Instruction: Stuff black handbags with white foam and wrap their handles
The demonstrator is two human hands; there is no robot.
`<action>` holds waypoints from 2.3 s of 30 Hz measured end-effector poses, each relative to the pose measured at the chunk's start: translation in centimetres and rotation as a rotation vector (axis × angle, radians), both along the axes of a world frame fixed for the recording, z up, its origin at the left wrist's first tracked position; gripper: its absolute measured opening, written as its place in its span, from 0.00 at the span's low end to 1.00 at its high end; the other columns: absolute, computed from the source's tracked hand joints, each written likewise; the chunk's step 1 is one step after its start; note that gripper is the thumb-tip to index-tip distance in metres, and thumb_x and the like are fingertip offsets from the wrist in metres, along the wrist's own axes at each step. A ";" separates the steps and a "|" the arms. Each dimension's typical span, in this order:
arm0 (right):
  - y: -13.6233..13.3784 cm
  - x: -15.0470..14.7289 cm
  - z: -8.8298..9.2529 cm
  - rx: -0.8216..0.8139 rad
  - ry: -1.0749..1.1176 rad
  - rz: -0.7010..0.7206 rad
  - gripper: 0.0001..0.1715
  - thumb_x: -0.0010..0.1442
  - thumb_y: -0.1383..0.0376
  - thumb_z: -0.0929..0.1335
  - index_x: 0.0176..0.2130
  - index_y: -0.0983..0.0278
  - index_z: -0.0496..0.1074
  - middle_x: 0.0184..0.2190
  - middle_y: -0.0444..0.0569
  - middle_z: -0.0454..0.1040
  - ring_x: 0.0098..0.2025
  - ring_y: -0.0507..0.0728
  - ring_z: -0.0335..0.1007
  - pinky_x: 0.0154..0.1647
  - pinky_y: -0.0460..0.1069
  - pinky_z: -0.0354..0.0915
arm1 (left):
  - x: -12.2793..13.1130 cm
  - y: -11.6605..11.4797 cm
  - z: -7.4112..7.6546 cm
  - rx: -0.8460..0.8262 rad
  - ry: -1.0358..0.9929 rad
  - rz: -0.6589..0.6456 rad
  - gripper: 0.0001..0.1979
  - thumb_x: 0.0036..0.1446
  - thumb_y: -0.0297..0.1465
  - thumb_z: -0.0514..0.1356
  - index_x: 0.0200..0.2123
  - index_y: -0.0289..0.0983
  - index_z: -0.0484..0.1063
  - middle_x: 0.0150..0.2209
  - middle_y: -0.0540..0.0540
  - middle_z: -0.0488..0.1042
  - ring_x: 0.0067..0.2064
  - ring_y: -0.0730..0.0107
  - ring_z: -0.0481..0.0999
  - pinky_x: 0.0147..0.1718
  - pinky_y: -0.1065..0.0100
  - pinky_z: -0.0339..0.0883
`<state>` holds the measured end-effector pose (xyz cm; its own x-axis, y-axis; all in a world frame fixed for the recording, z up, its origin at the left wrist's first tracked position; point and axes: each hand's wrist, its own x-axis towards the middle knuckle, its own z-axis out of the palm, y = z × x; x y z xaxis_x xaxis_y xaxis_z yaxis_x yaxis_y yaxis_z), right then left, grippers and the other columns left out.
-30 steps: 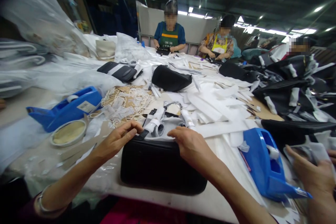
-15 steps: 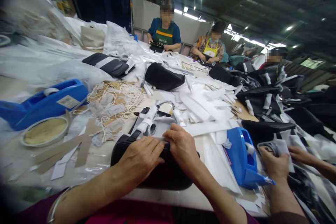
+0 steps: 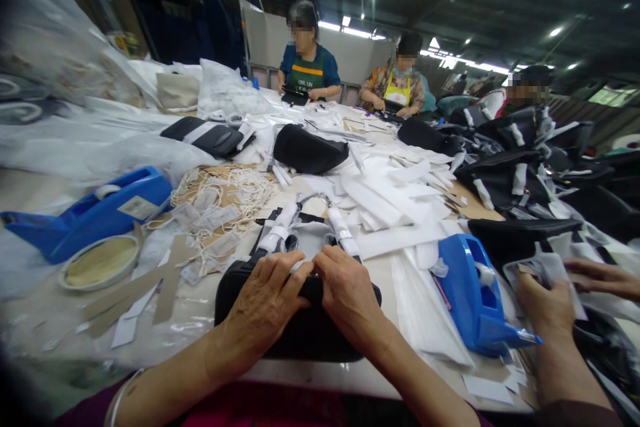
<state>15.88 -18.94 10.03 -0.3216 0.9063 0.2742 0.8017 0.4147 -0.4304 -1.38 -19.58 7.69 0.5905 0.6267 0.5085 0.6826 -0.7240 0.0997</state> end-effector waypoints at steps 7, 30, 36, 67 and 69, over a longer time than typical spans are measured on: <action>0.0 0.0 0.5 -0.054 0.115 0.051 0.13 0.61 0.74 0.58 0.29 0.63 0.66 0.28 0.45 0.68 0.31 0.53 0.64 0.32 0.47 0.59 | 0.2 0.1 0.7 -0.183 0.084 0.015 0.19 0.59 0.33 0.58 0.52 0.31 0.61 0.42 0.41 0.71 0.43 0.56 0.68 0.45 0.55 0.61; 0.0 8.4 -1.6 -0.229 0.748 -0.190 0.07 0.53 0.63 0.71 0.34 0.63 0.76 0.34 0.47 0.71 0.37 0.55 0.69 0.42 0.50 0.66 | 1.7 6.3 5.2 -0.821 0.260 -0.421 0.41 0.46 0.31 0.63 0.63 0.47 0.53 0.56 0.46 0.70 0.52 0.55 0.72 0.47 0.64 0.65; -0.1 9.3 -1.7 -0.134 0.584 -0.056 0.09 0.59 0.65 0.67 0.39 0.60 0.76 0.40 0.48 0.69 0.42 0.54 0.69 0.42 0.49 0.68 | 2.7 6.9 4.9 -0.840 0.383 -0.428 0.45 0.44 0.35 0.66 0.64 0.51 0.49 0.53 0.47 0.73 0.50 0.52 0.74 0.47 0.60 0.66; 1.1 10.2 -2.9 0.055 0.357 0.136 0.10 0.63 0.69 0.63 0.33 0.63 0.72 0.33 0.47 0.65 0.35 0.52 0.65 0.38 0.48 0.61 | 3.4 7.2 5.7 -0.912 0.483 -0.391 0.44 0.44 0.38 0.65 0.64 0.54 0.49 0.46 0.44 0.76 0.45 0.49 0.75 0.42 0.58 0.67; 1.2 10.2 -2.8 -0.022 0.438 0.124 0.08 0.62 0.66 0.65 0.31 0.64 0.72 0.33 0.47 0.65 0.37 0.53 0.65 0.39 0.49 0.61 | 3.3 7.2 5.6 -0.928 0.478 -0.389 0.45 0.44 0.38 0.65 0.64 0.54 0.48 0.49 0.44 0.75 0.47 0.48 0.74 0.44 0.57 0.66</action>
<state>26.07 -17.70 7.25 -0.2863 0.8753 0.3897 0.4865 0.4832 -0.7278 1.91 -12.36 13.29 0.8393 0.3757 -0.3930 0.5380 -0.6781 0.5007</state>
